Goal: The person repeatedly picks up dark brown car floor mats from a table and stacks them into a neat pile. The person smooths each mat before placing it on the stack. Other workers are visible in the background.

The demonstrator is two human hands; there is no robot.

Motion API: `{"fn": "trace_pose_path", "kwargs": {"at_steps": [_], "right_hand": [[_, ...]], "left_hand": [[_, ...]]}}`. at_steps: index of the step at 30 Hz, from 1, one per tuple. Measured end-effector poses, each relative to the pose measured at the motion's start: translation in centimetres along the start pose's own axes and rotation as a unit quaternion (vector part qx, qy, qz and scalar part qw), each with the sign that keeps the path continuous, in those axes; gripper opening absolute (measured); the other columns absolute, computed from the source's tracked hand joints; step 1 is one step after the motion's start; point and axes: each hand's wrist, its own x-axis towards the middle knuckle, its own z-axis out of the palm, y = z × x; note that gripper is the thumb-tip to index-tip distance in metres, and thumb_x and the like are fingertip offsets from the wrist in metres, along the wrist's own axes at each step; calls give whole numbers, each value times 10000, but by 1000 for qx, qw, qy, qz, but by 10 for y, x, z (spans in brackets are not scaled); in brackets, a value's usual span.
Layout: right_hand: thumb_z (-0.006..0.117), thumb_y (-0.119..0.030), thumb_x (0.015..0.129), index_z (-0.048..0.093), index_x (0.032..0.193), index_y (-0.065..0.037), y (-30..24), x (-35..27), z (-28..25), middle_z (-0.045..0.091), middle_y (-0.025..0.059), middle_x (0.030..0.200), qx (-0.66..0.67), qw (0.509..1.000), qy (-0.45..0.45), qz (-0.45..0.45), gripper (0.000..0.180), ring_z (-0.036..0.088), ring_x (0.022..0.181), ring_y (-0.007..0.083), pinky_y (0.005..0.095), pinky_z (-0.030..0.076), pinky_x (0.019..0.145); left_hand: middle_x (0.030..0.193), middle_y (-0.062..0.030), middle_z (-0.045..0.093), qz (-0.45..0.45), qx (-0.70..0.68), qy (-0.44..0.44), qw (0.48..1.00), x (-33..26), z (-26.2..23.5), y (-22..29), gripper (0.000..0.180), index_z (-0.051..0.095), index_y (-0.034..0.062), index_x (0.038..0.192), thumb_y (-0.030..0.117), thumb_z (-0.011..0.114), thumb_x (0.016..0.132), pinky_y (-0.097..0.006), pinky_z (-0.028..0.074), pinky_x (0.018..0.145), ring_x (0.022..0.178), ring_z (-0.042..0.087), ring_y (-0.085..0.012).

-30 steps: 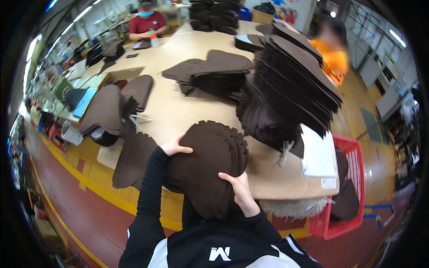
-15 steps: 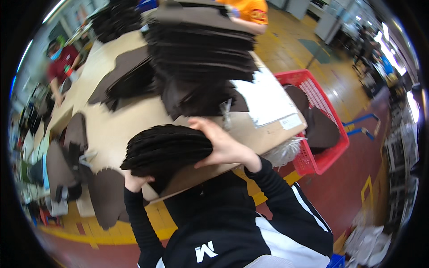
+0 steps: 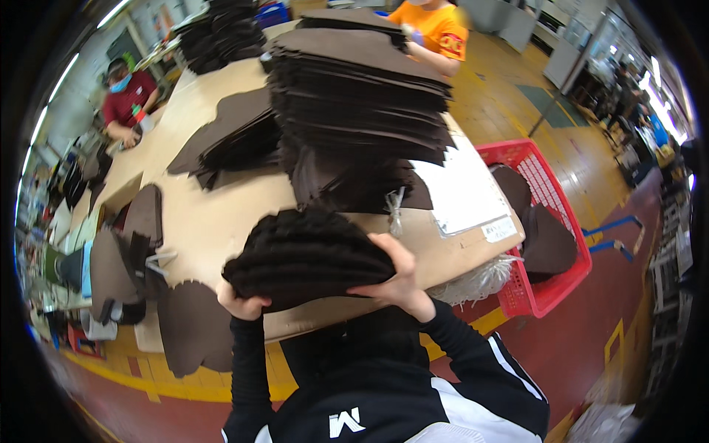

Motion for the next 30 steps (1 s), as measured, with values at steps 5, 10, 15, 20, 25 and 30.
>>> {"fn": "trace_pose_path", "kwargs": {"at_steps": [5, 10, 15, 20, 25, 30], "right_hand": [[959, -165, 595, 529, 1299, 15, 5, 17, -24, 647, 167, 1159, 49, 991, -104, 75, 844, 645, 1094, 273, 364, 510, 935], [947, -121, 623, 419, 1394, -43, 44, -40, -11, 593, 173, 1293, 105, 978, -124, 128, 938, 528, 1299, 279, 380, 435, 1075], [819, -54, 736, 497, 1369, 19, 68, -39, -12, 637, 203, 1267, 63, 972, -158, 163, 714, 643, 1149, 283, 366, 486, 1011], [855, -194, 747, 587, 1268, 32, 56, -54, -70, 686, 122, 1155, 199, 944, -38, 259, 628, 656, 1004, 235, 373, 520, 926], [821, -229, 773, 544, 1301, 25, 41, -50, -95, 666, 130, 1182, 147, 964, -55, 216, 648, 644, 1019, 240, 375, 510, 932], [787, -264, 800, 500, 1334, 17, 42, -53, -105, 645, 139, 1209, 79, 972, -6, 219, 668, 632, 1033, 244, 376, 500, 938]], "left_hand": [[1377, -171, 527, -169, -15, -208, 963, 18, -9, 25, 1175, 378, -44, 1466, 251, 1009, 520, -375, 412, 1081, 1266, 525, -271], [1465, -190, 426, -137, -26, -260, 956, -33, 10, -35, 1334, 138, 14, 1563, 170, 996, 555, -396, 359, 1144, 1358, 445, -286], [1270, -162, 599, -88, 12, -160, 983, -26, 28, -17, 724, 472, 7, 1366, 22, 806, 724, -368, 474, 1016, 1186, 599, -267], [1241, -227, 625, -80, 151, -261, 950, 4, 59, 74, 861, 508, 12, 1356, 430, 877, 699, -392, 525, 927, 1085, 651, -383], [1497, -224, 454, -32, -161, -377, 912, 4, 80, 119, 983, 249, 14, 1557, 367, 801, 825, -375, 407, 1103, 1355, 483, -354], [1504, -172, 463, -63, -144, -242, 957, 7, 13, 97, 683, 416, -6, 1482, 197, 734, 914, -403, 344, 1150, 1405, 426, -300]]}}
